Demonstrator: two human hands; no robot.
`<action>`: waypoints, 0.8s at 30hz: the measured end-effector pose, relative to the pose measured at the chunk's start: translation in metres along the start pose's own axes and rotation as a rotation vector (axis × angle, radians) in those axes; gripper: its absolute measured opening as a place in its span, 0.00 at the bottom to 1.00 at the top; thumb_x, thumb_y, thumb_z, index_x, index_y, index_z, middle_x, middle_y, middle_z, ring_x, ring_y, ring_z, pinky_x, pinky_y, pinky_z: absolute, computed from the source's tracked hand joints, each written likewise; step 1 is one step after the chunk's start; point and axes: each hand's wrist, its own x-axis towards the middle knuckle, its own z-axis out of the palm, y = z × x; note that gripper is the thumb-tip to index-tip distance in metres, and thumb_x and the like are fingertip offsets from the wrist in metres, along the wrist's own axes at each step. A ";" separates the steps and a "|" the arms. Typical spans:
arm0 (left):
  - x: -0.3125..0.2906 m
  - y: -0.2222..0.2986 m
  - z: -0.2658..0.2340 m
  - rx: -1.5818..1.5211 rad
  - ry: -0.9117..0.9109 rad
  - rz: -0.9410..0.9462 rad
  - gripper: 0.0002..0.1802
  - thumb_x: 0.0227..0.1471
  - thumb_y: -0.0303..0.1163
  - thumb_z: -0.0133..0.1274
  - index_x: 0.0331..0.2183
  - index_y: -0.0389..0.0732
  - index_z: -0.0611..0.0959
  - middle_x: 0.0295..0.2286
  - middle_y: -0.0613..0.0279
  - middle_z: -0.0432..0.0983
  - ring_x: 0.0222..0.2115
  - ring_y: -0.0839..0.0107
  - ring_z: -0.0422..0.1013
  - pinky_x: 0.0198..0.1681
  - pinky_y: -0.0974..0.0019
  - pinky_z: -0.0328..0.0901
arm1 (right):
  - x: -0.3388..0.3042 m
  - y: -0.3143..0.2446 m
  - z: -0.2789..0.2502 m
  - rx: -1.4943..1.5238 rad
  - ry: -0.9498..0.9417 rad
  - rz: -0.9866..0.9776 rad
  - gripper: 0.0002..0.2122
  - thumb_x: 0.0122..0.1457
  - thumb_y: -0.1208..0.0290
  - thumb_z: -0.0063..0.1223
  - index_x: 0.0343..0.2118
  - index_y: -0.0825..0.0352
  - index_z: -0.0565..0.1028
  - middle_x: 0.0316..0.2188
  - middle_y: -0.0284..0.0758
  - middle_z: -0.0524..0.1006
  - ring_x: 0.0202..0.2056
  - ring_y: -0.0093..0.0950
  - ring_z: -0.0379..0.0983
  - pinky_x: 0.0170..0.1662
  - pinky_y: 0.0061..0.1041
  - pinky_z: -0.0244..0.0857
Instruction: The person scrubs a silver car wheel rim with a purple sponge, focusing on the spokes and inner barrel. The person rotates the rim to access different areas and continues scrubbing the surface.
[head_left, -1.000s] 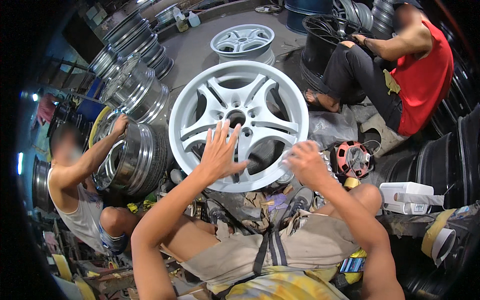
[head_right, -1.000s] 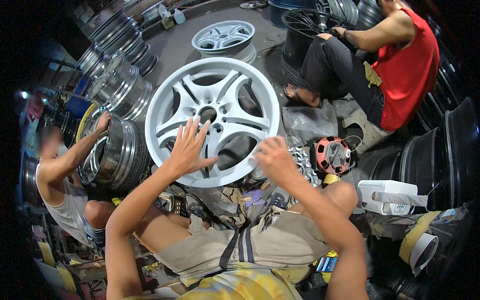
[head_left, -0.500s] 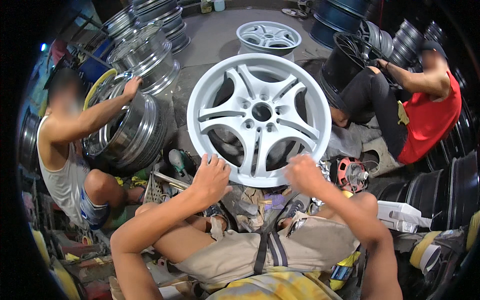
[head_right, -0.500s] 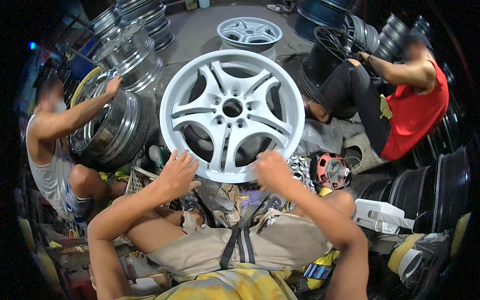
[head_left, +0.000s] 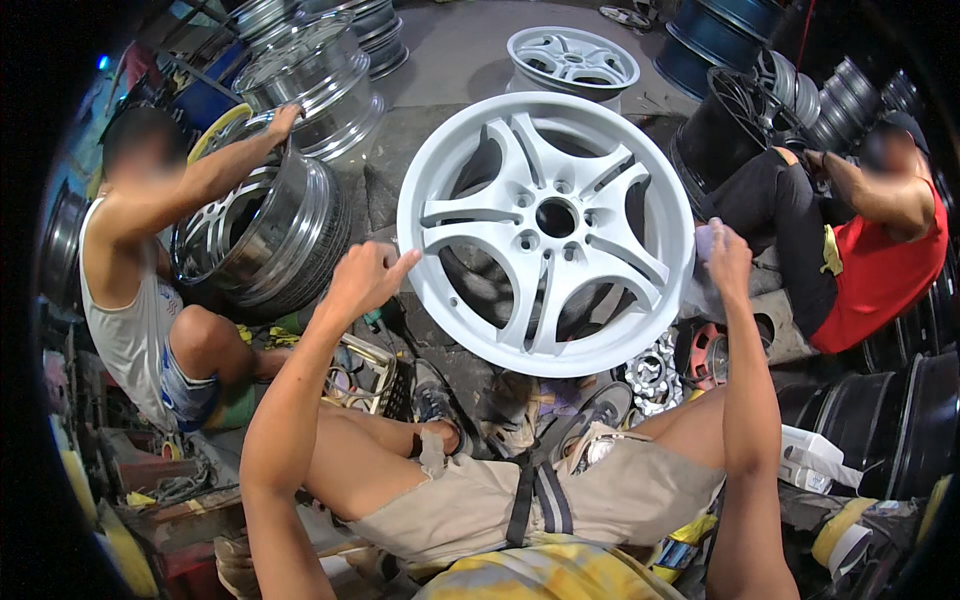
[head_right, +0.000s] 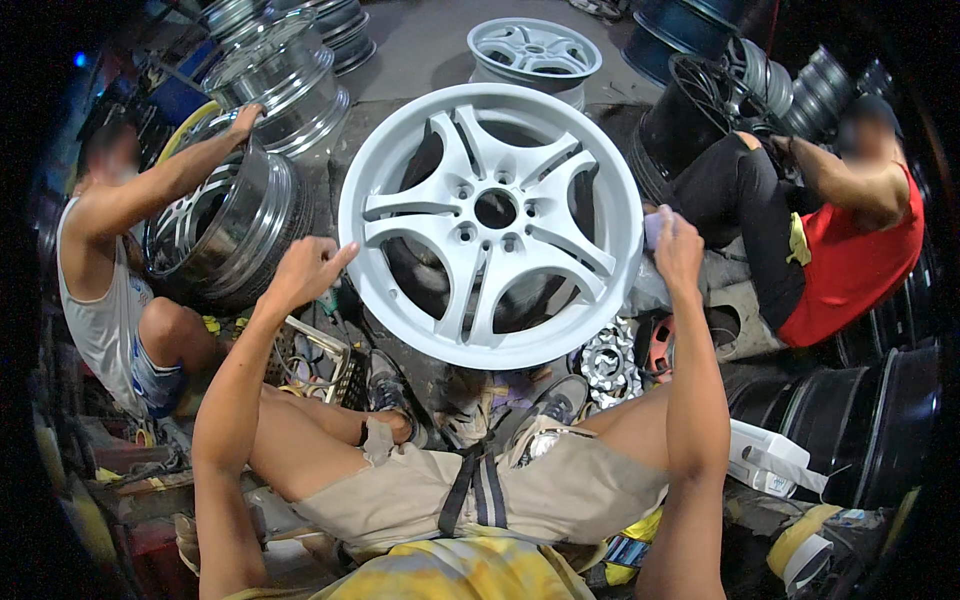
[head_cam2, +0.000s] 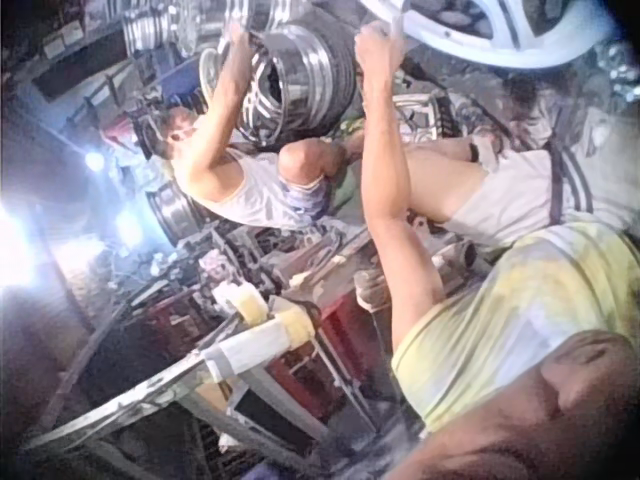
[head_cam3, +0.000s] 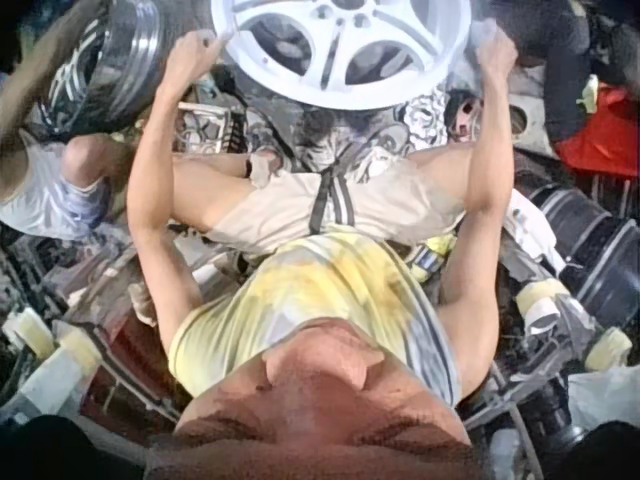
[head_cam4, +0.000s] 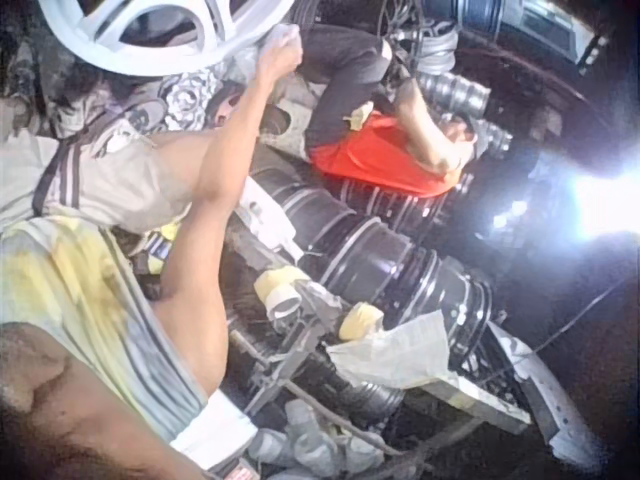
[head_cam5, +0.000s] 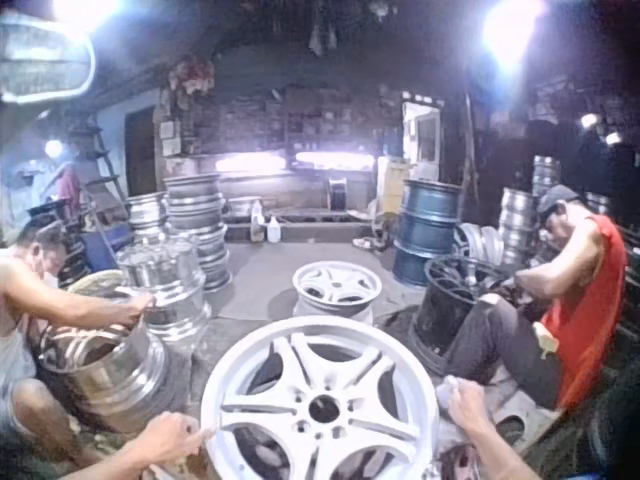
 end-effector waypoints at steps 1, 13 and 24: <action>0.000 -0.006 0.008 -0.153 -0.090 -0.042 0.34 0.65 0.54 0.52 0.29 0.28 0.88 0.20 0.48 0.82 0.23 0.55 0.81 0.30 0.55 0.73 | 0.002 0.013 0.012 -0.065 -0.074 -0.004 0.24 0.71 0.49 0.45 0.44 0.67 0.83 0.35 0.54 0.82 0.41 0.49 0.82 0.46 0.44 0.71; 0.061 -0.029 0.063 -0.298 0.245 -0.147 0.38 0.60 0.57 0.53 0.27 0.23 0.85 0.24 0.33 0.79 0.31 0.46 0.82 0.38 0.47 0.71 | -0.005 0.019 0.022 0.115 -0.205 0.042 0.24 0.67 0.50 0.57 0.30 0.74 0.79 0.22 0.38 0.77 0.27 0.26 0.73 0.33 0.35 0.66; 0.138 0.005 0.036 -0.048 0.447 -0.077 0.32 0.57 0.56 0.57 0.37 0.30 0.84 0.34 0.34 0.82 0.42 0.36 0.78 0.47 0.42 0.70 | -0.128 -0.013 -0.046 0.448 -0.413 0.188 0.13 0.72 0.67 0.50 0.42 0.73 0.81 0.33 0.34 0.81 0.31 0.20 0.73 0.33 0.27 0.72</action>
